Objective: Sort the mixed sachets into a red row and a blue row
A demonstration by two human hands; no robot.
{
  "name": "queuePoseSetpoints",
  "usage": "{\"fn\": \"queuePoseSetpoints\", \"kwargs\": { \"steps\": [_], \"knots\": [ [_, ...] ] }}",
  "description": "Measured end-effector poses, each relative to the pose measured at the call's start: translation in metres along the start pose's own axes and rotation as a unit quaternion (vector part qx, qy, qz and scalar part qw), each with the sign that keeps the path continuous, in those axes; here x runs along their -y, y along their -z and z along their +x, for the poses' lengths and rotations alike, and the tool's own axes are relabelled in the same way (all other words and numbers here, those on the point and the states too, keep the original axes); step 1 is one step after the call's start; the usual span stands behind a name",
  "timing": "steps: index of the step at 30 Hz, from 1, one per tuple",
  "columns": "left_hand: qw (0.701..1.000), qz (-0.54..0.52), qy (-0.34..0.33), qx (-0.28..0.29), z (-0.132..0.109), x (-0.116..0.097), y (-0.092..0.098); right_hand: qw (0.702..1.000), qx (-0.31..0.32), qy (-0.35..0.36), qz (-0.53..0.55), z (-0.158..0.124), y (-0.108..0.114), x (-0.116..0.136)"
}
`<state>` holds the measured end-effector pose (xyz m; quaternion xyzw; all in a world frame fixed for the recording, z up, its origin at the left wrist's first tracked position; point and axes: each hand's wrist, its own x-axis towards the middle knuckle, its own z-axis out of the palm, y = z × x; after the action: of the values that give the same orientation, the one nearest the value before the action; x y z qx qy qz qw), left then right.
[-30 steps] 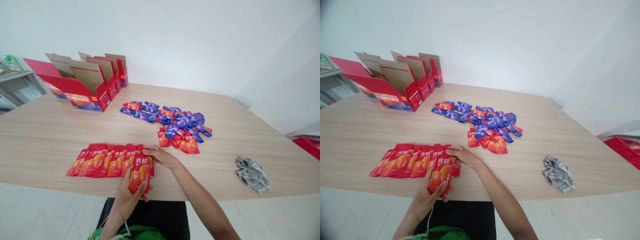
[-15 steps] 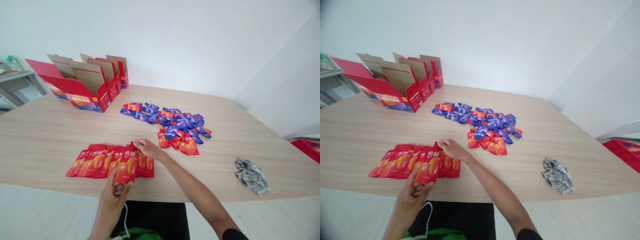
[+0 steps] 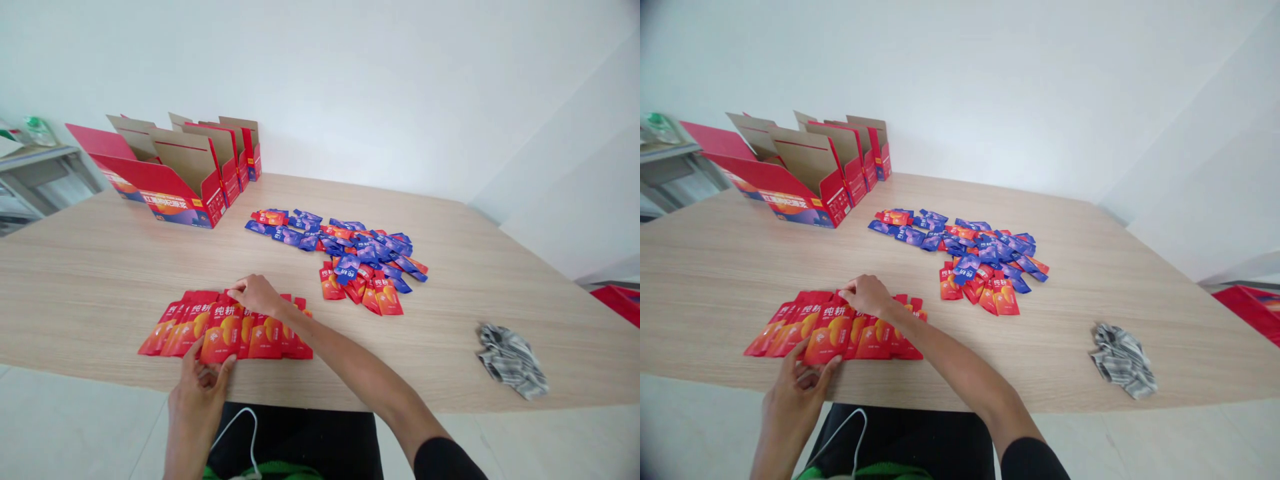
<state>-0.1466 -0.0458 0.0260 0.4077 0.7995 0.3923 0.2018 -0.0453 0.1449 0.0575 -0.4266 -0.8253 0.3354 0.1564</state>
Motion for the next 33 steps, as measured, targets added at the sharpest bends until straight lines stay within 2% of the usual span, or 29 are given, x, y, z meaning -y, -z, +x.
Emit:
{"fn": "queuePoseSetpoints", "kwargs": {
  "steps": [8,17,27,33],
  "knots": [
    [0.998,0.052,-0.016,0.008,-0.006,-0.008,0.0,0.998,0.011,-0.016,-0.056,0.002,0.001,0.002],
    [0.997,0.076,-0.017,0.007,-0.008,-0.012,0.001,0.985,0.094,-0.058,-0.133,0.017,0.002,0.009],
    [0.997,0.068,-0.034,0.002,-0.009,-0.009,-0.001,0.974,0.152,-0.093,-0.136,0.033,0.003,0.013],
    [0.997,0.068,-0.033,-0.004,-0.012,-0.012,-0.001,0.977,0.151,-0.085,-0.125,0.034,0.006,0.007]
  ]
}}
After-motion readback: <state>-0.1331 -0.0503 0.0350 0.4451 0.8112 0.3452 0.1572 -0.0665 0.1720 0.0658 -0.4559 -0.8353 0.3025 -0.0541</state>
